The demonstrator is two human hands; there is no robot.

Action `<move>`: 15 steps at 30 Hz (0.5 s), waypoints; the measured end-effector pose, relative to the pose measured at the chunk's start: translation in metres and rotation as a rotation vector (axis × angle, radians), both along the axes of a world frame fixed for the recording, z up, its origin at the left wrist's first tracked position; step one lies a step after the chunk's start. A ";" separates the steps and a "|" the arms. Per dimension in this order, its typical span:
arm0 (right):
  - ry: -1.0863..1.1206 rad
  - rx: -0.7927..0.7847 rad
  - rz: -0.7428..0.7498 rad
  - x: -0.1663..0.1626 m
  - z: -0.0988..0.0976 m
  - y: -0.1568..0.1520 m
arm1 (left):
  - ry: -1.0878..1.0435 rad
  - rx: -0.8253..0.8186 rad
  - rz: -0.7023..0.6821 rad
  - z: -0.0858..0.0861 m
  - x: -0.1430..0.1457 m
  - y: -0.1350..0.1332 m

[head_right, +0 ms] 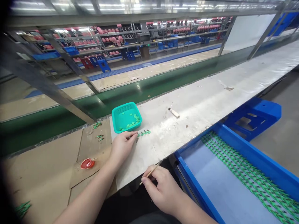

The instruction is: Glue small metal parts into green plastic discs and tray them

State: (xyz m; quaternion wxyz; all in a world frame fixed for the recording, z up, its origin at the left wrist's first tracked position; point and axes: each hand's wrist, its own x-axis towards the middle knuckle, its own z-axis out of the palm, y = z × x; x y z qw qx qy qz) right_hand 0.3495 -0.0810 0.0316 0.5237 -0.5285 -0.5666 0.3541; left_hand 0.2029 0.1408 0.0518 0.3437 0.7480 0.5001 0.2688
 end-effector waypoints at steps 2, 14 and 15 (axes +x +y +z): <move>0.037 -0.031 0.039 0.000 0.004 -0.002 | -0.059 -0.035 0.000 0.008 -0.011 -0.018; -0.194 0.155 0.162 -0.047 0.007 0.011 | -0.475 -0.669 0.000 0.029 -0.095 -0.163; -0.307 0.269 0.126 -0.052 0.006 0.013 | -0.486 -0.702 -0.005 0.026 -0.097 -0.164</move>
